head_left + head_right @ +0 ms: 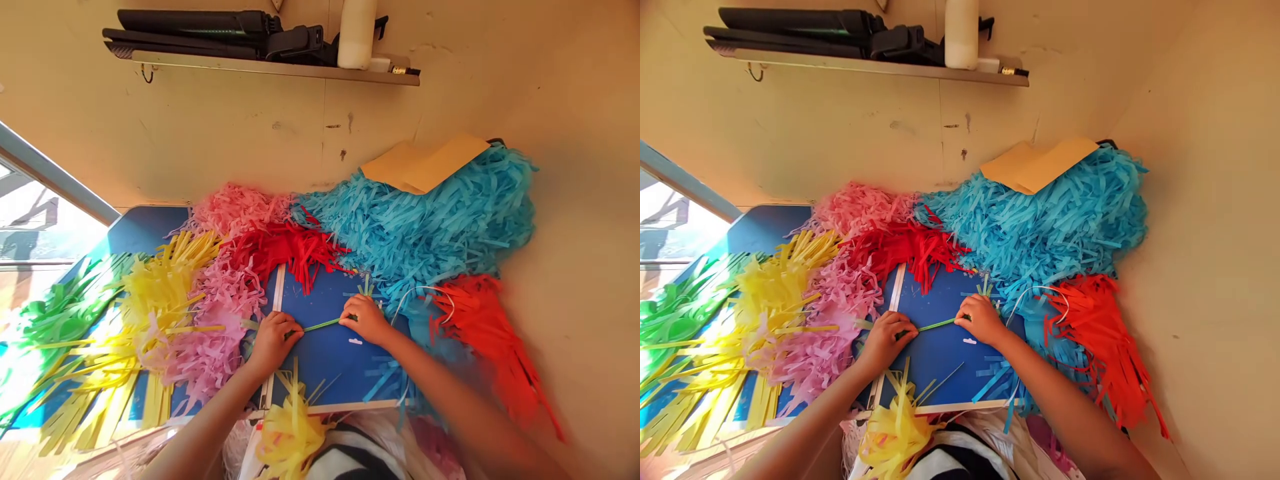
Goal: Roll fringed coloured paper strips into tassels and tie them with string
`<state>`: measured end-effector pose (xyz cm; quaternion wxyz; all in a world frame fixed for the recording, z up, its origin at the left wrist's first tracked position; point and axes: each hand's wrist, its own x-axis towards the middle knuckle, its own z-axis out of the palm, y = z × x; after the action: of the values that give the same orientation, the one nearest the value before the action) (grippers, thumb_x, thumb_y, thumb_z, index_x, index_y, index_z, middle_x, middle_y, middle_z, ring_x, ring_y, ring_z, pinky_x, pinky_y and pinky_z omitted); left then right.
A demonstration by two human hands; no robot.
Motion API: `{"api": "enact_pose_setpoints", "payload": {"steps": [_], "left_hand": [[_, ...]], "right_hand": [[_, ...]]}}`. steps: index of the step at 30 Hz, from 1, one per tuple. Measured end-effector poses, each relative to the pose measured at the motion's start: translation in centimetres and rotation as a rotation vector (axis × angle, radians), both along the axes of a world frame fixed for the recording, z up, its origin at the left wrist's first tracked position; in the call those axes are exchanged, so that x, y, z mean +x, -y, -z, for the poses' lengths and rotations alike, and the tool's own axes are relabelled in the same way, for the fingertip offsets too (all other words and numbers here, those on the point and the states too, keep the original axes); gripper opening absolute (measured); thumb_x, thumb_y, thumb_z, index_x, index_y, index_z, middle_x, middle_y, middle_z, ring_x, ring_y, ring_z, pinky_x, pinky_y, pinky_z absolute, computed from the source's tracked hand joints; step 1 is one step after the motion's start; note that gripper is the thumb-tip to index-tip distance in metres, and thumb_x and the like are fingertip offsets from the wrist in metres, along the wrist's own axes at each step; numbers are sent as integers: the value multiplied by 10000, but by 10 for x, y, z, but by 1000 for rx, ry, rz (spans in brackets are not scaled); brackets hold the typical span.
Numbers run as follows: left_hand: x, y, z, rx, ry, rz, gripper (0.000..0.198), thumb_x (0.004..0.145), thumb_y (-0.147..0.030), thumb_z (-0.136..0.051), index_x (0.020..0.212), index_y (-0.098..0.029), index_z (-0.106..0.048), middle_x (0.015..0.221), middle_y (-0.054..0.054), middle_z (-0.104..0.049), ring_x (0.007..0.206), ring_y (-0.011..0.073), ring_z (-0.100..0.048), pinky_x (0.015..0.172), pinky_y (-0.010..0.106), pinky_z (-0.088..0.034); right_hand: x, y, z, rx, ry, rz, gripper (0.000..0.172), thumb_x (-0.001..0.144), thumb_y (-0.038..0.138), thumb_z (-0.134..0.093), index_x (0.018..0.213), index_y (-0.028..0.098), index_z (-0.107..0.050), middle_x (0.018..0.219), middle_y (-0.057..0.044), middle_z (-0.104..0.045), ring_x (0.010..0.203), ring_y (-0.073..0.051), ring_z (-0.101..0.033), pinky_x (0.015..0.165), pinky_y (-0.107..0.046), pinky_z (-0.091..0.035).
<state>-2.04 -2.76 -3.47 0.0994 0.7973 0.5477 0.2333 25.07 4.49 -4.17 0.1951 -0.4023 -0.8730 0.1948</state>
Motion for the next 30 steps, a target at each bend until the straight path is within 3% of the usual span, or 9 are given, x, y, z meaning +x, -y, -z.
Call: {"api": "enact_pose_setpoints", "payload": {"steps": [8, 14, 17, 19, 21, 25, 28, 30], "left_hand": [[6, -1, -2, -103, -4, -114, 202, 894, -348, -625, 794, -223, -748, 870, 48, -700, 859, 208, -599, 788, 345, -445], [20, -3, -22, -142, -134, -144, 133, 863, -264, -622, 764, -213, -695, 816, 40, -675, 875, 243, -569, 801, 395, -379], [25, -2, -31, -119, -191, -70, 152, 890, -190, -582, 960, -253, -702, 868, 29, -685, 936, 243, -561, 931, 450, -337], [27, -1, -32, -67, -254, 48, 280, 924, -173, -551, 1132, -320, -667, 931, 16, -693, 981, 235, -552, 1028, 483, -268], [26, 0, -30, 12, -334, 162, 291, 954, -209, -534, 1179, -353, -650, 927, 5, -693, 970, 226, -547, 1075, 506, -214], [26, -1, -27, 101, -387, 217, 225, 978, -263, -510, 1098, -315, -693, 887, 3, -683, 911, 211, -543, 1079, 520, -223], [29, -4, -29, 104, -350, 223, 216, 966, -221, -517, 1020, -277, -719, 878, 23, -681, 922, 222, -547, 1068, 536, -255], [32, -5, -29, 108, -315, 224, 185, 928, -183, -556, 954, -250, -727, 874, 35, -680, 917, 230, -554, 1055, 546, -273]], "right_hand": [[-3, -2, -12, -133, 71, 27, 84, 833, 189, -748, 756, 209, -719, 862, -4, -671, 896, -171, -564, 805, -301, -345], [-14, -6, -26, -186, 196, 42, 115, 802, 153, -705, 699, 194, -675, 818, -5, -646, 850, -172, -527, 735, -285, -301], [-18, -9, -29, -201, 257, 57, 103, 787, 152, -690, 698, 196, -663, 804, -1, -645, 824, -171, -520, 712, -288, -274], [-20, -11, -32, -203, 284, 58, 65, 784, 167, -696, 743, 211, -671, 807, 10, -651, 823, -169, -525, 712, -289, -269], [-20, -11, -36, -195, 306, 51, 53, 792, 178, -697, 781, 225, -676, 813, 18, -659, 823, -168, -533, 724, -293, -276], [-22, -3, -47, -126, 333, 17, 34, 831, 186, -688, 830, 219, -684, 897, -18, -685, 908, -204, -552, 829, -347, -301], [-28, 9, -47, 84, 310, -153, 107, 900, 172, -621, 970, 221, -686, 1078, -64, -677, 1056, -239, -525, 974, -433, -257], [-34, 15, -42, 232, 311, -271, 157, 939, 130, -543, 947, 194, -686, 1009, -82, -688, 1004, -235, -541, 1007, -463, -242]]}}
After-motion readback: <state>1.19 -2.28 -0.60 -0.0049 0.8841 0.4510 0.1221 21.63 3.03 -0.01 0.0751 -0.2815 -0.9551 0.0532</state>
